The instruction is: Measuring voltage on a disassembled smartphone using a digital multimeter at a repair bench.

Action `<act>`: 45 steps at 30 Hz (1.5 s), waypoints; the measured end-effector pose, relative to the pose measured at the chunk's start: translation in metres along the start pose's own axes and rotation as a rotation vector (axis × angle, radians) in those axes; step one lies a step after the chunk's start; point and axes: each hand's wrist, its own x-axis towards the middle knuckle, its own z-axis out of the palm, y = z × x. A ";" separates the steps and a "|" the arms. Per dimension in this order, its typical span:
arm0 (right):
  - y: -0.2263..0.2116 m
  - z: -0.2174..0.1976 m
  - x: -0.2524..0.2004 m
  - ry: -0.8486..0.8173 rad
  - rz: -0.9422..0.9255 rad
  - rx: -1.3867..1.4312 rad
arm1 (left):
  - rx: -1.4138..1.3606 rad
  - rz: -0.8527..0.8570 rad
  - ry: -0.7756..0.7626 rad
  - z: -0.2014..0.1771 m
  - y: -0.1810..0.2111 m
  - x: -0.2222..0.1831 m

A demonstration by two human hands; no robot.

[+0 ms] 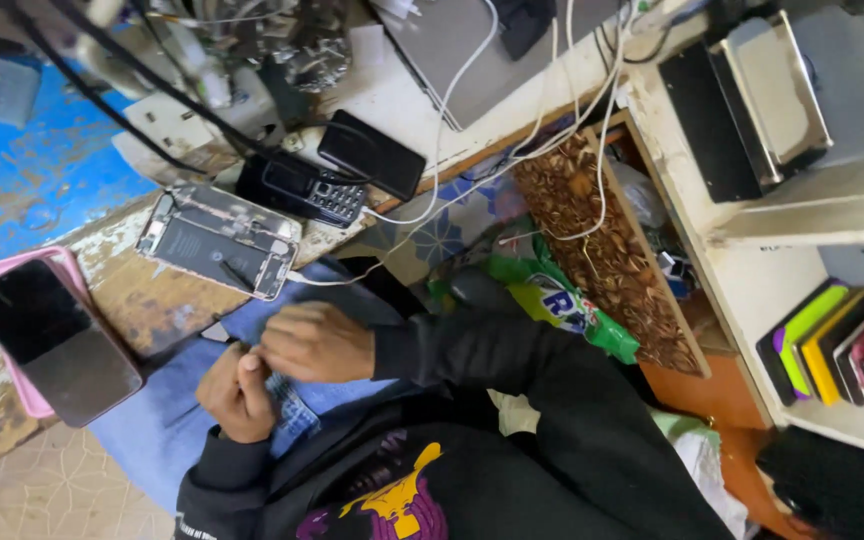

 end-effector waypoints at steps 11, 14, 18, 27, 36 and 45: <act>0.010 0.072 -0.052 -0.393 -0.090 -0.332 | 0.028 -0.586 -0.382 -0.008 -0.009 0.014; 0.009 0.062 -0.048 -0.359 -0.084 -0.320 | 0.009 -0.549 -0.414 -0.003 -0.023 0.015; 0.019 0.046 -0.041 -0.296 -0.303 -0.100 | 0.005 -0.638 -0.319 0.005 -0.024 0.016; 0.010 0.028 -0.020 -0.607 -0.307 0.031 | 0.074 -0.636 -0.306 0.039 -0.079 -0.014; 0.016 0.034 -0.022 -0.665 -0.256 -0.046 | 0.063 -0.623 -0.286 0.029 -0.059 0.001; 0.009 0.029 -0.013 -0.659 -0.213 -0.094 | -0.098 -0.416 -0.022 -0.115 0.057 0.068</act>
